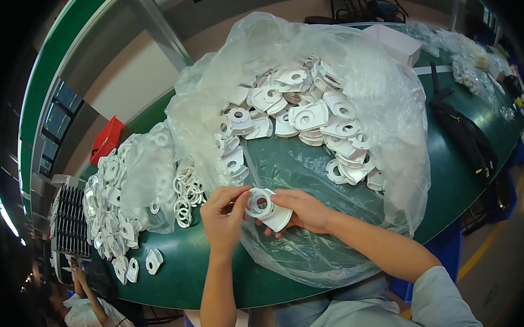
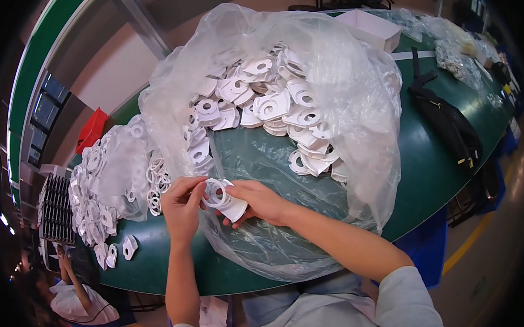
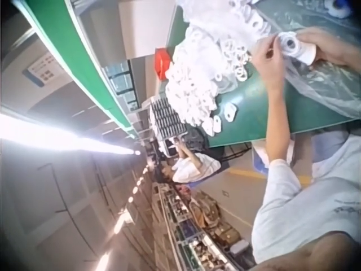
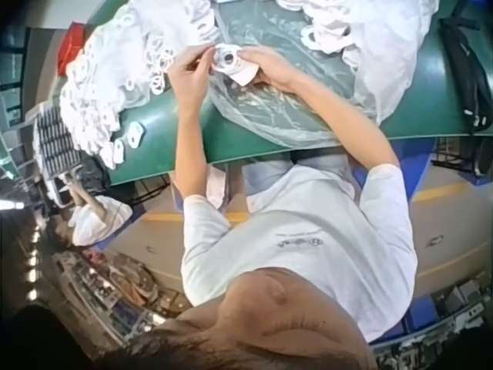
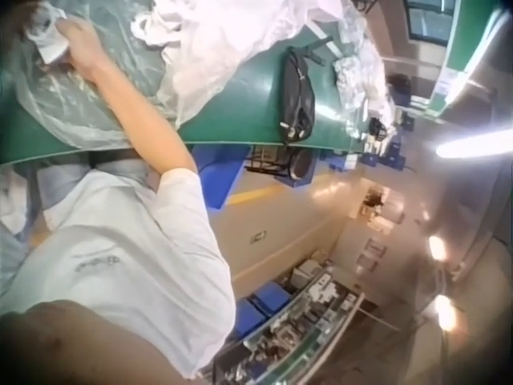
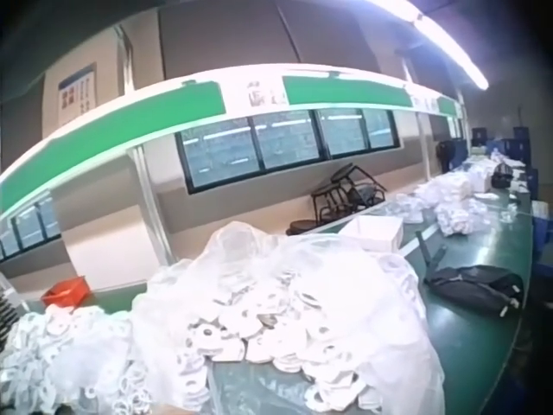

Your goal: Sorting and inspecting white plastic components at a factory workbench.

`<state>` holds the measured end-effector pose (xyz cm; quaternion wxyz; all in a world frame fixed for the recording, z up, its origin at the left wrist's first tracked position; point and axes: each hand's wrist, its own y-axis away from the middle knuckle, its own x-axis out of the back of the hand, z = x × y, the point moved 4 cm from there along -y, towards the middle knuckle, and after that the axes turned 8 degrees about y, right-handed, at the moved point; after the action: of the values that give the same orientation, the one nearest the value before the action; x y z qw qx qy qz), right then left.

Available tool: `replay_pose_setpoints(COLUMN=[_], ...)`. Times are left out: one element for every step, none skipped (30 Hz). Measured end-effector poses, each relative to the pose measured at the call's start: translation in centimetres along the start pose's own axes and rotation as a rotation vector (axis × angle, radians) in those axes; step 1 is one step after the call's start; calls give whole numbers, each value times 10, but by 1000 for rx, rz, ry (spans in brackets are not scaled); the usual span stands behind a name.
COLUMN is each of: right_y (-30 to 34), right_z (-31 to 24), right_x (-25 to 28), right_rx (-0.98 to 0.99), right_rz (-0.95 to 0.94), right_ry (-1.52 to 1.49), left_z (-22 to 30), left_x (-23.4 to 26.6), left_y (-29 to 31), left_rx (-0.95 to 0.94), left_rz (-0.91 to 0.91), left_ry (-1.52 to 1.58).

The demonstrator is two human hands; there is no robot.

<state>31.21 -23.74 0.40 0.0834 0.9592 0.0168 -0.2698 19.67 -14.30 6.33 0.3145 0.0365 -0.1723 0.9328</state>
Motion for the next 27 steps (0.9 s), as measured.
replay_pose_setpoints(right_y=[0,0,1,1,1,2,1,1,0,0,0,1,0,0,-1,1,2,3,2,2,1,1,2,2,2,2,3], right_z=[0,0,0,-1,-1,-1,0,2,3,2,2,2,2,1,1,1,-1,-2,-2,-2,-2,-2,-3,-3,-3,-2,-2], right_x=[0,-1,-1,-1,-2,-1,-1,0,0,1,1,1,0,-1,-3,-3,-4,-4,-3,-3,-3,-4,-4,-4,-4,-4,-4], right_rx=[-1,10,23,24,17,11,11,17,23,24,12,0,1,10,19,21,44,68,67,81,95,94,95,96,96,101,106], right_rz=[-2,-12,-21,-20,-14,-9,-9,-21,-34,-33,-40,-48,-49,-38,-27,-27,-11,5,5,1,-3,-2,2,7,7,1,-5], right_ry=[0,-5,-10,-9,-14,-19,-20,-11,-1,-2,3,8,8,20,31,31,73,115,115,134,153,153,161,168,168,183,198], left_z=[-1,0,2,1,0,0,0,2,3,5,7,7,6,4,4,4,5,5,5,6,6,7,7,7,7,6,5], left_x=[0,0,0,0,0,0,-1,-2,-4,-5,-6,-7,-7,-7,-7,-7,-7,-8,-8,-7,-7,-7,-4,-2,1,4,7], left_y=[0,0,0,0,0,0,1,1,2,3,3,4,3,3,3,3,3,3,3,3,2,2,1,1,0,0,-1], left_rx=[1,-91,-182,-184,-172,-160,-159,-173,-187,-187,-171,-155,-155,-201,-246,-247,-256,-265,-265,-271,-277,-277,-270,-263,-263,-250,-237], left_rz=[2,15,28,26,23,19,18,8,-3,-4,-11,-18,-18,-6,6,6,0,-5,-5,-9,-14,-14,11,36,36,45,54], left_ry=[-1,-86,-171,-170,-174,-178,-178,-206,-233,-232,-253,-273,-274,-282,-291,-291,-289,-287,-287,-297,-307,-306,-288,-269,-269,-251,-233])
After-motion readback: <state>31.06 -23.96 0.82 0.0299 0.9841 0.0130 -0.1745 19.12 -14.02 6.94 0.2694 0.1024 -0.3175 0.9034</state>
